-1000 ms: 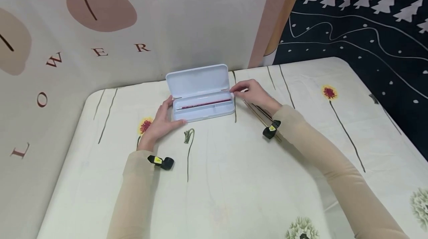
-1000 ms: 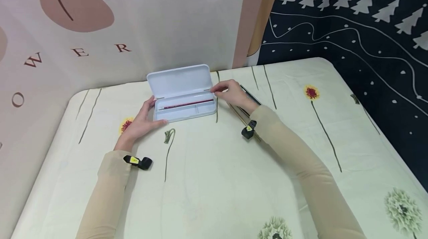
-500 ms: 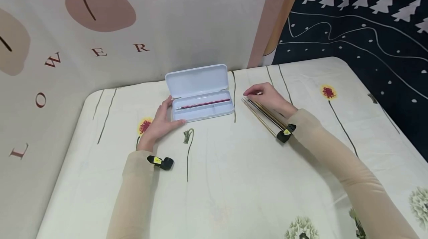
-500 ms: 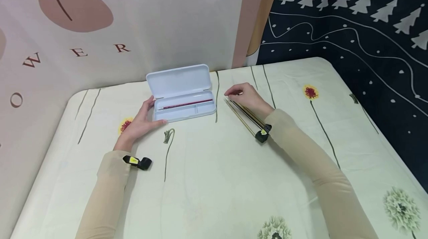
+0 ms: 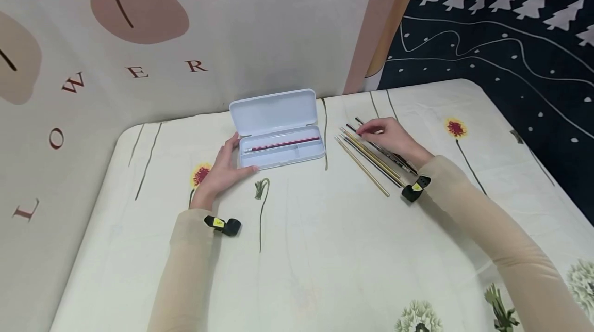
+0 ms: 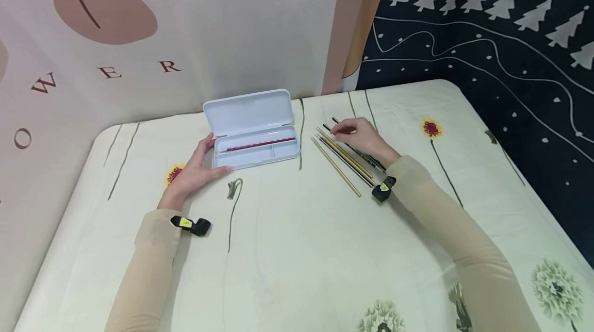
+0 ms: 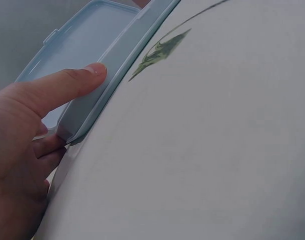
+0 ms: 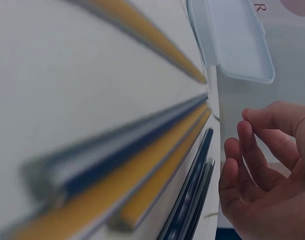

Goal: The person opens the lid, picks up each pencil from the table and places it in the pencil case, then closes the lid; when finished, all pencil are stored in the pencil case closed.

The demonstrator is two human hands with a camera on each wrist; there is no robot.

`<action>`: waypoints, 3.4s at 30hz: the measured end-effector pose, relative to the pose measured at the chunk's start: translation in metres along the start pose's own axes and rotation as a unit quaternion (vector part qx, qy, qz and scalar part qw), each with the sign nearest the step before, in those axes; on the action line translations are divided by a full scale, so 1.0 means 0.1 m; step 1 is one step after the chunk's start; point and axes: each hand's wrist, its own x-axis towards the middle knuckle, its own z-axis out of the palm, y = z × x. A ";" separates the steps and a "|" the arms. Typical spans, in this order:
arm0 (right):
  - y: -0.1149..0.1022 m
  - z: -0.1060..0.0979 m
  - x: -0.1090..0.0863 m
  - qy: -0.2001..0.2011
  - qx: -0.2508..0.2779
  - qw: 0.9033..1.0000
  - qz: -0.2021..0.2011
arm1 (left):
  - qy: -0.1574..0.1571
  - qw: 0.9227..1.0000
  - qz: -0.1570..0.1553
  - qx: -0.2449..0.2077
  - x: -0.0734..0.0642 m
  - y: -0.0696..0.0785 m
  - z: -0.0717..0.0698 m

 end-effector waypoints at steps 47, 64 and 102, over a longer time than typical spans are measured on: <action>0.32 -0.16 -0.14 0.016 -0.056 0.998 0.029 | 0.005 1.000 0.005 -0.009 -0.01 -0.01 0.00; 0.29 -0.17 -0.14 0.021 0.003 0.999 0.034 | 0.005 1.000 0.009 -0.006 0.00 0.00 0.01; -0.31 0.36 0.25 -0.020 0.055 0.998 0.005 | -0.001 1.000 -0.002 -0.003 0.01 -0.02 -0.01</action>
